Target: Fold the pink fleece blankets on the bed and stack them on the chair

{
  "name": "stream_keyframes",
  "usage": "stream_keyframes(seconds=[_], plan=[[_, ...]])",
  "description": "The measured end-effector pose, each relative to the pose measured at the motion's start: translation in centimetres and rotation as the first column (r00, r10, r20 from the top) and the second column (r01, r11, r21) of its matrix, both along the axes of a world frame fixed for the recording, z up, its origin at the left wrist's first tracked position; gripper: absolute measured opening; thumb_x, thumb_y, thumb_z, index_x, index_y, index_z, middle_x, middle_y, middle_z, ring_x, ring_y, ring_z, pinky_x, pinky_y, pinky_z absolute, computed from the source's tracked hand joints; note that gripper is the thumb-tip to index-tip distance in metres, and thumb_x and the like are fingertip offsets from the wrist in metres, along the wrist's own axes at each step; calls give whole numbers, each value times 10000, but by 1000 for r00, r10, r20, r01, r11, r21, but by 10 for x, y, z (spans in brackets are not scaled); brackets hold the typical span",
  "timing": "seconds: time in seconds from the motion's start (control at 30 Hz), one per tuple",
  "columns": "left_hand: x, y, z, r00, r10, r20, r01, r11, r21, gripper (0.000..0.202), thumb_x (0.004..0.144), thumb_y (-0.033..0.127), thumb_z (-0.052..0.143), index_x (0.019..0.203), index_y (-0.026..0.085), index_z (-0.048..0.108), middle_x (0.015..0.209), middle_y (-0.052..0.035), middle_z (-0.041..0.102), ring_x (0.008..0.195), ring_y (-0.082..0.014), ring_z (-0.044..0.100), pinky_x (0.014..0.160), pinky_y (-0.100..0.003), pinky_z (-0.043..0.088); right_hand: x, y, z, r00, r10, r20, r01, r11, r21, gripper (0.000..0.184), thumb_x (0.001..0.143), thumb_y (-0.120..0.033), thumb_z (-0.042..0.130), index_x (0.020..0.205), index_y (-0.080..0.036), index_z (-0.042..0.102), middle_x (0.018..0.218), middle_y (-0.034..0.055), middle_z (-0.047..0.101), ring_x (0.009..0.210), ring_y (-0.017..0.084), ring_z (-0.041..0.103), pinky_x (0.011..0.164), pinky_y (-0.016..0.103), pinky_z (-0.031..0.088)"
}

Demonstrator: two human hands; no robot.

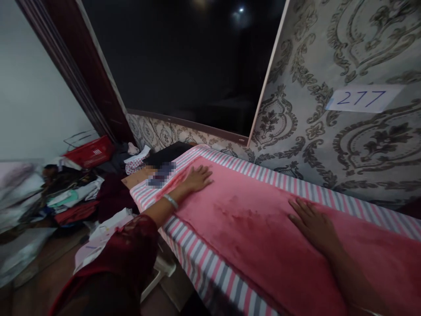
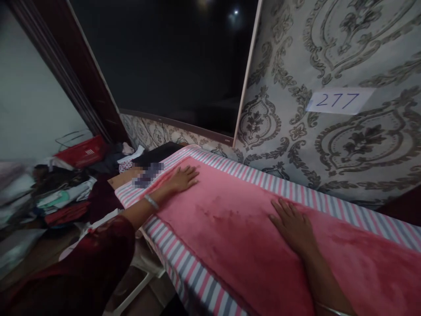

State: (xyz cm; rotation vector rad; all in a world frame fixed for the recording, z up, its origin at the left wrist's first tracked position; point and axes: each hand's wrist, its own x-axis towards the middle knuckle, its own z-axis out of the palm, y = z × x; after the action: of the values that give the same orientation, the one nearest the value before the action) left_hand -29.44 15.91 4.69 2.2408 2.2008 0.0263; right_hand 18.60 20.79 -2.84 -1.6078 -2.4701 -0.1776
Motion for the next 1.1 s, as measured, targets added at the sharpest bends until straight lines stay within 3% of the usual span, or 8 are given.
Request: stream_keyframes(seconds=[0.17,0.3,0.4,0.53,0.73,0.87,0.97,1.1], plan=[[-35,-58,-12,999,42,-2,-41,995,85,627,1042,511,239,1601,239,324,1684,-87,277,1570,-256,196,1258,-498,179,-1,1,0,1000,-6,4,6,1000,7,639,991,-583,250,1512,-305,495,1609,67,426,1468,337,398,1089,620,425],[-52,-63,0,997,63,-38,-59,995,84,574,1043,424,279,1572,228,382,1656,-96,340,1546,-264,269,1245,-540,200,-5,0,8,1000,9,-2,-9,1000,29,601,1008,-555,270,1501,-303,504,1590,76,455,1450,334,421,1068,619,441],[-48,-59,12,983,144,-112,-136,988,78,545,1033,390,310,1528,211,454,1620,-117,408,1525,-311,309,1228,-631,161,-14,-5,20,1000,-11,14,11,1000,-15,584,1020,-546,310,1515,-292,485,1600,82,439,1460,334,404,1094,608,415],[-12,-40,24,971,168,-172,-141,977,159,525,1023,394,314,1420,160,567,1546,-170,499,1516,-356,310,1189,-700,181,-27,-14,43,999,-40,-2,39,995,-88,582,1038,-548,340,1548,-286,441,1649,94,347,1498,330,333,1145,593,347],[106,-6,31,990,-129,-56,131,991,27,579,1031,401,273,1565,219,400,1656,-123,329,1547,-283,267,1213,-589,261,-27,-28,81,988,-85,-130,52,970,-239,613,1033,-527,386,1599,-294,345,1695,84,221,1559,315,193,1199,598,245],[147,1,27,987,-154,-37,155,988,1,599,1029,417,277,1580,203,374,1667,-131,299,1551,-295,253,1210,-599,258,18,-54,93,975,-114,-190,74,975,-209,629,1034,-519,368,1618,-294,304,1700,75,198,1564,305,184,1214,594,233],[145,4,19,993,-118,-30,118,993,19,605,1032,410,251,1588,197,357,1674,-123,288,1555,-298,239,1209,-595,256,79,-77,90,953,-266,-146,235,951,-203,623,1043,-499,323,1618,-259,316,1691,84,226,1558,317,204,1220,594,238],[137,8,11,993,-116,-28,117,992,35,608,1028,401,242,1592,200,349,1674,-126,290,1551,-307,245,1201,-598,260,165,-102,80,856,-512,-71,491,848,-200,606,1045,-490,276,1614,-287,319,1687,71,246,1553,332,215,1193,644,267]])
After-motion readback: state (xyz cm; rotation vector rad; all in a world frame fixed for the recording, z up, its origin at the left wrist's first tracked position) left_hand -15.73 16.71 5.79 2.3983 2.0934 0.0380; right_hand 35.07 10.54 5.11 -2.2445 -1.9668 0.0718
